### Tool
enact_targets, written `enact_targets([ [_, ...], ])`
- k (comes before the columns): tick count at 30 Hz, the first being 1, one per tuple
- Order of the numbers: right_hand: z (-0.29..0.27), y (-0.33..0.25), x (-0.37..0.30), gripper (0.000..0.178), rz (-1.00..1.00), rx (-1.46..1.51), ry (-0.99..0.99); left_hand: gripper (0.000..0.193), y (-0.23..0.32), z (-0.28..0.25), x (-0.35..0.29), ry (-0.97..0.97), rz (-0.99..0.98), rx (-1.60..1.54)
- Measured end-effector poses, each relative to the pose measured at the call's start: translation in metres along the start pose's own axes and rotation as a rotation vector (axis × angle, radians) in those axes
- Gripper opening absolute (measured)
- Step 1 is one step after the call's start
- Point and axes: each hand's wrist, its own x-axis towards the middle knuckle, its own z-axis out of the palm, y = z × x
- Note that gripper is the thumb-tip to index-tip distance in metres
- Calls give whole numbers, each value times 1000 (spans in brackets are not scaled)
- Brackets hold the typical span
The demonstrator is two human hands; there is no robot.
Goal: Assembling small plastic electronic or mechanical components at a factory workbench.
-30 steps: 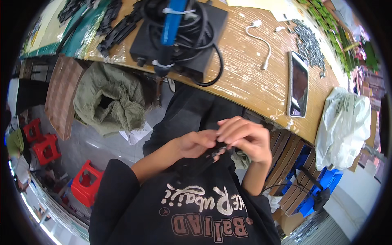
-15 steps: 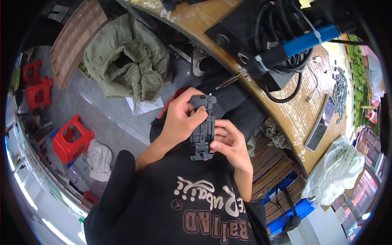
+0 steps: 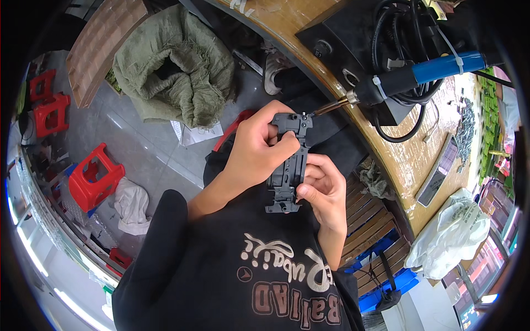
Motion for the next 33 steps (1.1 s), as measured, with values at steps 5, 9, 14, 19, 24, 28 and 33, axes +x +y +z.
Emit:
enact_targets([
  [5, 1, -5, 0, 40, -19, -25, -29, 17, 5, 1, 0, 6, 41, 20],
  [9, 2, -5, 1, 40, -31, -33, -34, 17, 6, -1, 0, -5, 36, 9],
  [14, 6, -4, 2, 46, -34, -16, 13, 18, 7, -2, -1, 10, 28, 44],
  [19, 5, -4, 1, 46, -30, -11, 18, 18, 8, -1, -1, 13, 38, 77],
  [24, 5, -4, 1, 46, -27, -4, 15, 18, 9, -1, -1, 14, 43, 112],
  [28, 3, -3, 2, 42, -36, -7, -16, 18, 11, -1, -1, 21, 51, 121],
  [33, 1, 0, 4, 39, -45, -19, -57, 18, 10, -3, 0, 6, 45, 154],
])
